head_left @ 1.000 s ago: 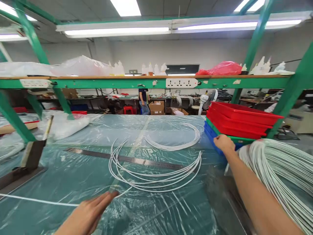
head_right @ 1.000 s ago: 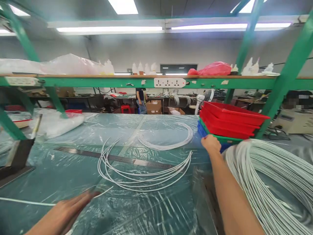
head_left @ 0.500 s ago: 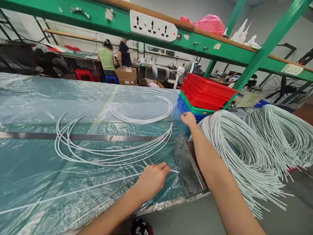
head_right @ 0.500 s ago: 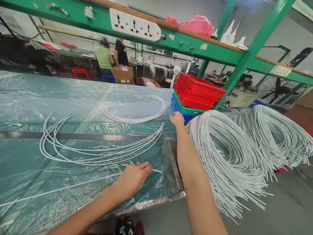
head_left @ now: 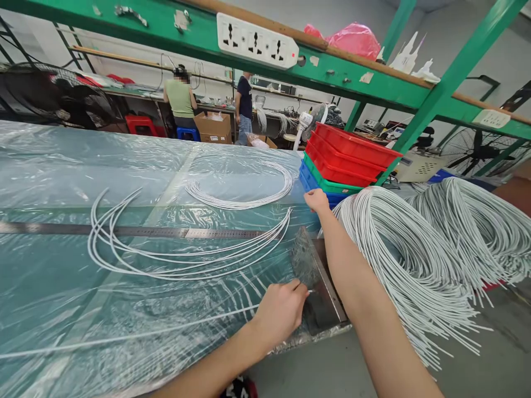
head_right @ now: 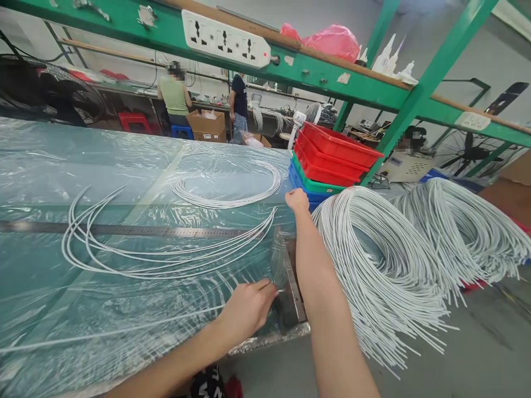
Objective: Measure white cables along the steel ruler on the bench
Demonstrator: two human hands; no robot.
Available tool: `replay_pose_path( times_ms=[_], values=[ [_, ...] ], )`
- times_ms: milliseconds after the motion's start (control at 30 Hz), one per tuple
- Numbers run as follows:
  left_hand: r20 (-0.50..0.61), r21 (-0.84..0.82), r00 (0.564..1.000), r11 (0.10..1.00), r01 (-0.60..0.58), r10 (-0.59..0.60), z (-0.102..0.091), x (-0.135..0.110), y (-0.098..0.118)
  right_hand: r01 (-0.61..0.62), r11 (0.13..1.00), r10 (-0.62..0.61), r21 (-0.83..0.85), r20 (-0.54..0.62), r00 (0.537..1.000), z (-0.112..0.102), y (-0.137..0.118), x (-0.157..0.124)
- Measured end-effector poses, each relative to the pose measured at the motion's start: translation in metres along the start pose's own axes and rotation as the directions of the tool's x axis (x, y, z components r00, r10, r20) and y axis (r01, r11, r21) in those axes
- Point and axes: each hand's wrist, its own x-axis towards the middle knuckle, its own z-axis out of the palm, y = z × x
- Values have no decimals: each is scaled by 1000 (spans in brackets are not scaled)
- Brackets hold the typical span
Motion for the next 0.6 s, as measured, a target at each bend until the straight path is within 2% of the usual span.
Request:
replay_pose_path(
  times_ms=[200, 600],
  values=[
    [74, 12, 997, 1000, 28, -29, -4, 0, -1, -4, 999, 4, 42, 10, 1000, 3, -4, -1],
    [119, 42, 989, 996, 83, -87, -12, 3, 2, 14, 995, -20, 103, 64, 998, 8, -11, -4]
  ],
)
